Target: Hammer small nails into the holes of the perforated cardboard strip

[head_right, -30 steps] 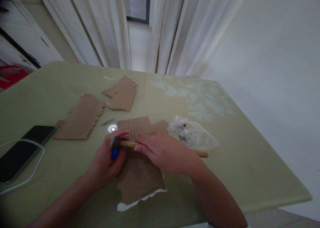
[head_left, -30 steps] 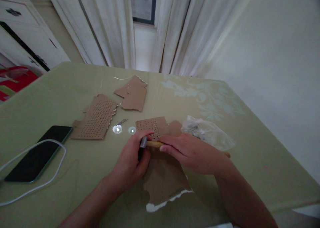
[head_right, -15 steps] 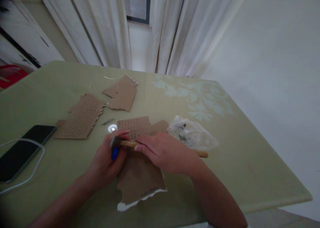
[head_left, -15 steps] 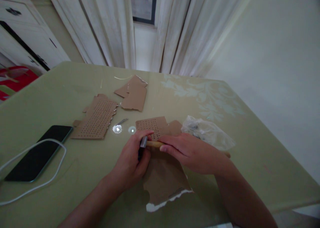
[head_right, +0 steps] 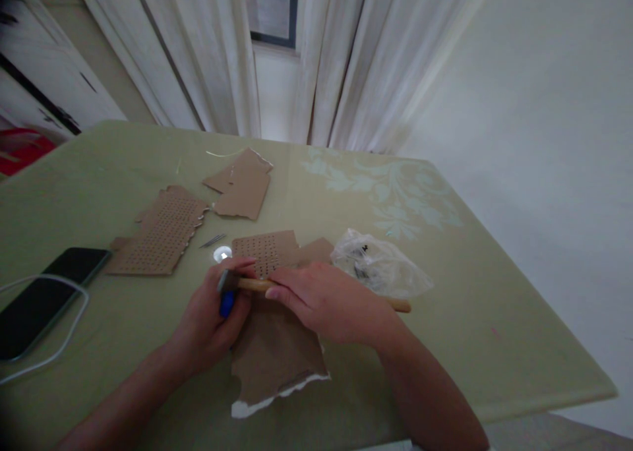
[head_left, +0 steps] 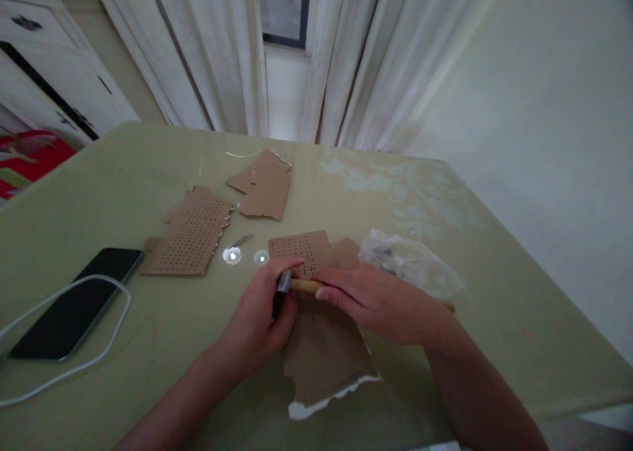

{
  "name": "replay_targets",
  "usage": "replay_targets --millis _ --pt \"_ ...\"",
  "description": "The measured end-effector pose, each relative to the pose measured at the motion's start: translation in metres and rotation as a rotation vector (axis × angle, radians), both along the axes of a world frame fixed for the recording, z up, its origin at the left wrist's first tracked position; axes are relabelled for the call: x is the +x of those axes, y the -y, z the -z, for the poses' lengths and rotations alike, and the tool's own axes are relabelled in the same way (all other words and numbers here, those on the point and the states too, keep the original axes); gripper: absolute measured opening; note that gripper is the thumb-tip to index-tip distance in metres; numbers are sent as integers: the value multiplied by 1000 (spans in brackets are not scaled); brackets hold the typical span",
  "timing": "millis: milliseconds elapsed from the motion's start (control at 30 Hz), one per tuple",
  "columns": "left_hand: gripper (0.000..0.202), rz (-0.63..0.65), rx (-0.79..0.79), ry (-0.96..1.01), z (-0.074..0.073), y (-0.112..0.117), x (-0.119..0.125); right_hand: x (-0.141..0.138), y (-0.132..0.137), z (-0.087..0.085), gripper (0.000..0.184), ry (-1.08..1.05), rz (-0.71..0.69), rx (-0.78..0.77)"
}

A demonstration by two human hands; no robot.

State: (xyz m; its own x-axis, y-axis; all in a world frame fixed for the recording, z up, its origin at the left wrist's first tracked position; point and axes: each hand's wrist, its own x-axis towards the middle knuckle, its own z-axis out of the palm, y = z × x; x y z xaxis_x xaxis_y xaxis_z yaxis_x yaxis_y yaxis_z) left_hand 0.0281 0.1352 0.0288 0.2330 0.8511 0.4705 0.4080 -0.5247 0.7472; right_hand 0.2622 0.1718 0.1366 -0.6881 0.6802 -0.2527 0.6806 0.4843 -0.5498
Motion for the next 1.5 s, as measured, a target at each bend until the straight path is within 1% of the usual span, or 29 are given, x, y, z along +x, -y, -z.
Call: replay_targets --millis 100,133,167,200,233,267,333,367,400,467,533,600,667,767,900,1100,1233,1367,1500 --pt "56 120 -16 29 -5 -5 -10 0 0 2 36 4 -14 34" --pt "56 146 -8 57 -6 -8 -15 0 0 3 36 10 -11 46" --pt "55 137 2 87 -6 -12 -21 0 -1 4 37 15 -8 59" --pt "52 80 10 110 -5 -17 -26 1 -1 5 37 17 -4 73" --pt "49 -25 13 112 -2 -24 -32 1 -2 6 37 14 -4 88" --pt "45 -156 2 80 2 -31 -38 2 -2 7 37 7 -4 100" --pt "39 -397 -37 -96 13 -45 -48 4 -4 6 35 -33 9 109" --pt "39 -471 -49 -222 19 -51 -52 5 -5 4 35 -73 27 102" --pt "42 -507 -56 -350 26 -56 -55 7 -6 2 35 -127 52 89" --pt "45 -508 -71 -565 38 -63 -59 11 -6 -1 37 -278 128 55" --pt "43 -487 -93 -684 45 -65 -59 14 -6 -3 42 -447 228 26" --pt "39 -480 -108 -722 47 -66 -59 18 -6 -2 44 -584 330 -6" --pt "37 -481 -113 -718 46 -66 -61 21 -6 -1 43 -679 419 -32" --pt "37 -492 -123 -703 44 -69 -64 25 -7 0 40 -793 507 -73" --pt "38 -522 -142 -682 43 -71 -66 27 -8 -2 38 -870 519 -110" --pt "34 -559 -134 -686 42 -70 -63 28 -3 -6 43 -846 501 -101" --pt "27 -545 -130 -680 44 -71 -65 28 -1 -8 43 -821 490 -95" --pt "26 -521 -131 -648 46 -73 -66 28 -1 -8 44 -809 500 -98" --pt "24 -526 -117 -558 43 -73 -63 28 -1 -8 45 -806 499 -105"
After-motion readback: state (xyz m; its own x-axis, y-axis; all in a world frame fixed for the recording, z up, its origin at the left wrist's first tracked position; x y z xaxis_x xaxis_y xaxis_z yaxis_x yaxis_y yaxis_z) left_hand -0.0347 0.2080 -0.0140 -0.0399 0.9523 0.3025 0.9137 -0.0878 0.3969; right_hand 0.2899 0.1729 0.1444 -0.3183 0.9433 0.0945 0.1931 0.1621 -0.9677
